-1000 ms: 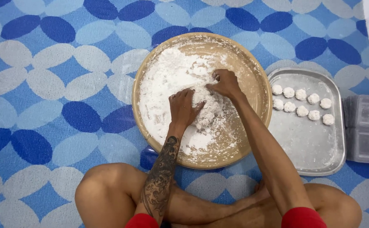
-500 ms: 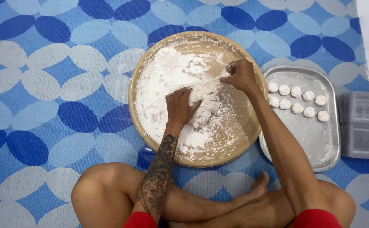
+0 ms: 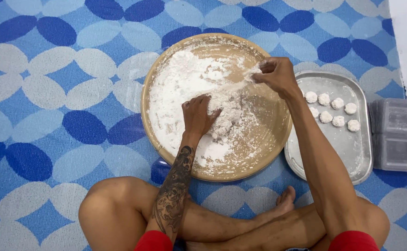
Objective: Rolling small pieces of dough into balls using flour and placing them on a tray.
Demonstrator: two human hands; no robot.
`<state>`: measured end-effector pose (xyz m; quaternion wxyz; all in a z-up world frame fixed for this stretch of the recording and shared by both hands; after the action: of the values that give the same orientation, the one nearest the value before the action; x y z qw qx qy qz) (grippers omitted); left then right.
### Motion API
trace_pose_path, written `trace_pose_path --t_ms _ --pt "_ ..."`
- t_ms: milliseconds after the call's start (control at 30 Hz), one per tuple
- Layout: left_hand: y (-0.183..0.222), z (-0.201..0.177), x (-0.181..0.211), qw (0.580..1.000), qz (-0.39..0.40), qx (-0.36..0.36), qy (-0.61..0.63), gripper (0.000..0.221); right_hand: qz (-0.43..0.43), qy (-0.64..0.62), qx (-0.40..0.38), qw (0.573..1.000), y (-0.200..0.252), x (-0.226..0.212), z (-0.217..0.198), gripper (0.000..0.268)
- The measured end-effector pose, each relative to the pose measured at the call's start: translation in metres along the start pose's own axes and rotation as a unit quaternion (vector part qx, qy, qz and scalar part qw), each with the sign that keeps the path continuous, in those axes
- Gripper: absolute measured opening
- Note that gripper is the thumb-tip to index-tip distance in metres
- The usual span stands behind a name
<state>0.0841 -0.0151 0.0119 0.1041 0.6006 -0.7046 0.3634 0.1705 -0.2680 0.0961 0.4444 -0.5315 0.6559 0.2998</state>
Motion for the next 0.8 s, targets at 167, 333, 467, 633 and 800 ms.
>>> trace_pose_path --t_ms 167,333,467,633,800 --pt "-0.001 0.000 0.000 1.000 0.004 0.008 0.002 0.052 -0.077 -0.031 -0.008 0.997 0.007 -0.030 0.004 0.025" --pt "0.001 0.001 0.000 1.000 0.010 0.012 -0.005 0.052 -0.130 -0.086 0.034 0.987 0.014 -0.054 -0.001 0.028" --pt "0.009 0.038 -0.025 0.999 0.023 0.043 -0.018 0.058 -0.185 -0.089 0.075 0.976 0.017 -0.075 -0.009 0.024" --pt "0.016 0.065 -0.043 0.995 0.041 0.087 -0.027 0.063 -0.185 -0.099 0.150 0.966 0.014 -0.088 -0.030 0.024" --pt "0.009 0.043 -0.025 0.994 0.055 0.091 -0.031 0.058 -0.052 -0.153 0.001 0.987 0.033 -0.102 -0.015 0.020"
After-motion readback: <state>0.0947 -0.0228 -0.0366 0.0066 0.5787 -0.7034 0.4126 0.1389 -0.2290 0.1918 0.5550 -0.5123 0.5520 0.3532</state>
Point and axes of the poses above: each hand's wrist, its own y-axis away from the middle knuckle, its own z-axis out of the palm, x = y × z, the point moved 9 cm from there along -y, towards the middle knuckle, and after that the axes turned 13 degrees about x, right-handed, at the moved point
